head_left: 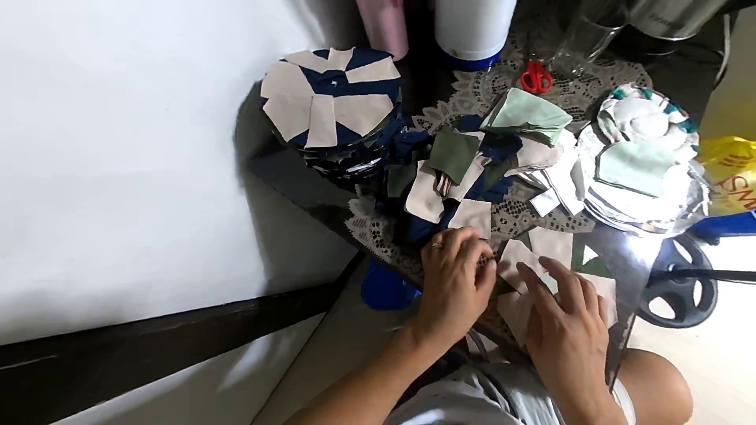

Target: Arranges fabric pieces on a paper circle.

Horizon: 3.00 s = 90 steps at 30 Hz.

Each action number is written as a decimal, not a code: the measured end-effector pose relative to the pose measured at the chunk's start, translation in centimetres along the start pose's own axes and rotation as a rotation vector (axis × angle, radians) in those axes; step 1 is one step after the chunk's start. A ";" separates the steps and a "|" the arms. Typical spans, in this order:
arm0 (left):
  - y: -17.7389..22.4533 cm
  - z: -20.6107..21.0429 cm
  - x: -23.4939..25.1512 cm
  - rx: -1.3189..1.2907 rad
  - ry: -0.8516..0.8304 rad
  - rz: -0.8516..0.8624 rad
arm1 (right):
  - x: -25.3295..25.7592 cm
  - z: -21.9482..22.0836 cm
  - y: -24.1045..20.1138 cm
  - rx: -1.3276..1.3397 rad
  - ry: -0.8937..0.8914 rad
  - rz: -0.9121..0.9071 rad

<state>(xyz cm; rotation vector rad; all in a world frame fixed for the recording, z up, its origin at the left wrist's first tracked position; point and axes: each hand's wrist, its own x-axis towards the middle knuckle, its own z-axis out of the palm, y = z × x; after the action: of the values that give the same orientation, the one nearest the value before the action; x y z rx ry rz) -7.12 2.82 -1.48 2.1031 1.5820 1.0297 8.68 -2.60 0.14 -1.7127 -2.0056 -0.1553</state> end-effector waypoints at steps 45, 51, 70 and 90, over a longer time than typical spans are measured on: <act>-1.6 -4.7 12.6 0.109 -0.839 0.013 | 3.2 2.6 -3.7 0.157 -0.040 0.037; -2.2 -5.6 12.0 -0.193 -0.716 -0.098 | 4.4 4.1 -3.5 0.132 -0.089 0.037; 4.3 -4.7 6.4 -0.843 -0.747 -0.432 | 1.0 -4.6 1.5 1.165 -0.081 0.686; 7.0 4.9 7.3 -0.036 -0.518 0.174 | 1.7 -3.8 8.3 0.224 -0.176 0.643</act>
<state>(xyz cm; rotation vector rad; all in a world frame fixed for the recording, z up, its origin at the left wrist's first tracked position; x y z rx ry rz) 2.13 8.00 2.10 2.2699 1.1362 0.4880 17.53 -0.92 2.27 -2.1701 -1.4121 0.4320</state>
